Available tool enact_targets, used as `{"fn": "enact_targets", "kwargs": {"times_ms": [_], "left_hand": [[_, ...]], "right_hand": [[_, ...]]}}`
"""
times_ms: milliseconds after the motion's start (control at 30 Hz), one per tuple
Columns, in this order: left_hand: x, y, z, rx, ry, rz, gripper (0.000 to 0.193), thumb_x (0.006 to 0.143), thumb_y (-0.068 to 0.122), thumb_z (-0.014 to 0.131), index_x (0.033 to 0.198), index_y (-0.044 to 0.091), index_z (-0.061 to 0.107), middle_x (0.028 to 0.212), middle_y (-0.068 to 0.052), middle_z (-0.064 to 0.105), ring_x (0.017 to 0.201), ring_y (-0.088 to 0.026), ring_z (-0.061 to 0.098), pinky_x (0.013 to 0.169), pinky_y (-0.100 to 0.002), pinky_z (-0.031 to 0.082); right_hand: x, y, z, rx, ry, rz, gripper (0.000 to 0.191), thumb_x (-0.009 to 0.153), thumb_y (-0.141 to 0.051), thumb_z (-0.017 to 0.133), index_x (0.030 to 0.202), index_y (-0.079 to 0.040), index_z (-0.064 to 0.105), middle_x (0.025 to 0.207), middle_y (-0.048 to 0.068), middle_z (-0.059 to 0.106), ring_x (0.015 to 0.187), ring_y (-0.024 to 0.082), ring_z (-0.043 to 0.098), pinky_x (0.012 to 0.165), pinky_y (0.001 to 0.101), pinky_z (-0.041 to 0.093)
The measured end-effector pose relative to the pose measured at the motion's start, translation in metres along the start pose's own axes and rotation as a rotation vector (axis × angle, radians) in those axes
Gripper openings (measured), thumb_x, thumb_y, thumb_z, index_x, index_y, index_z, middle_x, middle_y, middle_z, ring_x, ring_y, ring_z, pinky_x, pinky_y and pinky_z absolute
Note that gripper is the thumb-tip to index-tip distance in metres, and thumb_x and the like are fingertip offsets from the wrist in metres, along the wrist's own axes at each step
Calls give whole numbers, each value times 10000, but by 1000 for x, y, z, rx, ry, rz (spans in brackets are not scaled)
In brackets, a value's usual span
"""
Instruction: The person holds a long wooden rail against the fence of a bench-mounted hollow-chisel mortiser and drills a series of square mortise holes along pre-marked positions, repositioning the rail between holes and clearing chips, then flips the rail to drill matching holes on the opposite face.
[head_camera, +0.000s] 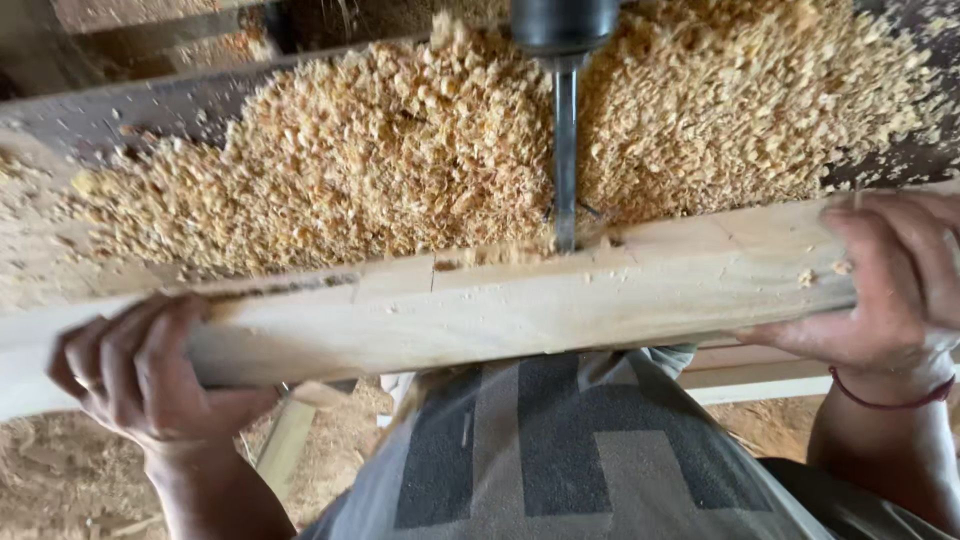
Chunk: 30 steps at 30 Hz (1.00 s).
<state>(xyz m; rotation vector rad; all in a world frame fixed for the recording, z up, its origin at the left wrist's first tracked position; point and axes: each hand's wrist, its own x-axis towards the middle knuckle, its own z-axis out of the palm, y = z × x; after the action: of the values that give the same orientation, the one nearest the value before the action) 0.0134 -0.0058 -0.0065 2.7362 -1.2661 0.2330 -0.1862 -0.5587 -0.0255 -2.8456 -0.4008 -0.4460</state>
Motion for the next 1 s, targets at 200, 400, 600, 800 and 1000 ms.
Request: {"fn": "enact_targets", "kwargs": {"times_ms": [200,400,600,800,1000], "left_hand": [[33,9,-1,-26,26,-24,847,988,842,414,1098,58,716,1060,-113,751,1014,-269,685,1019,-453,441],[45,0,4,-23,72,94,905,935,859,420,1031,5,705,976,-167,723,916,-279,651,972,-470,456],[32,1,10,14,45,13,852,969,808,369,1075,35,713,1064,-117,749,963,-251,678,1034,-455,451],[32,-9,9,27,56,66,945,916,896,383,1077,20,701,1014,-129,716,951,-282,671,1021,-454,442],[33,-20,7,19,41,126,920,915,878,426,1074,20,714,1036,-149,741,945,-286,693,980,-455,493]], "right_hand": [[-3,7,1,-51,58,-33,977,686,-848,707,855,114,670,754,241,663,702,372,685,659,462,614],[-14,-1,-4,29,-158,254,977,825,-769,764,1104,162,660,1031,268,696,966,367,724,870,411,626],[-7,15,7,-36,50,-2,943,715,-817,719,869,112,668,780,214,640,760,349,659,660,463,593],[1,17,13,-66,72,33,939,737,-840,672,851,92,688,797,216,657,782,335,650,720,449,573],[8,12,5,-125,69,35,932,741,-890,625,797,35,717,743,175,671,742,302,658,802,433,539]]}}
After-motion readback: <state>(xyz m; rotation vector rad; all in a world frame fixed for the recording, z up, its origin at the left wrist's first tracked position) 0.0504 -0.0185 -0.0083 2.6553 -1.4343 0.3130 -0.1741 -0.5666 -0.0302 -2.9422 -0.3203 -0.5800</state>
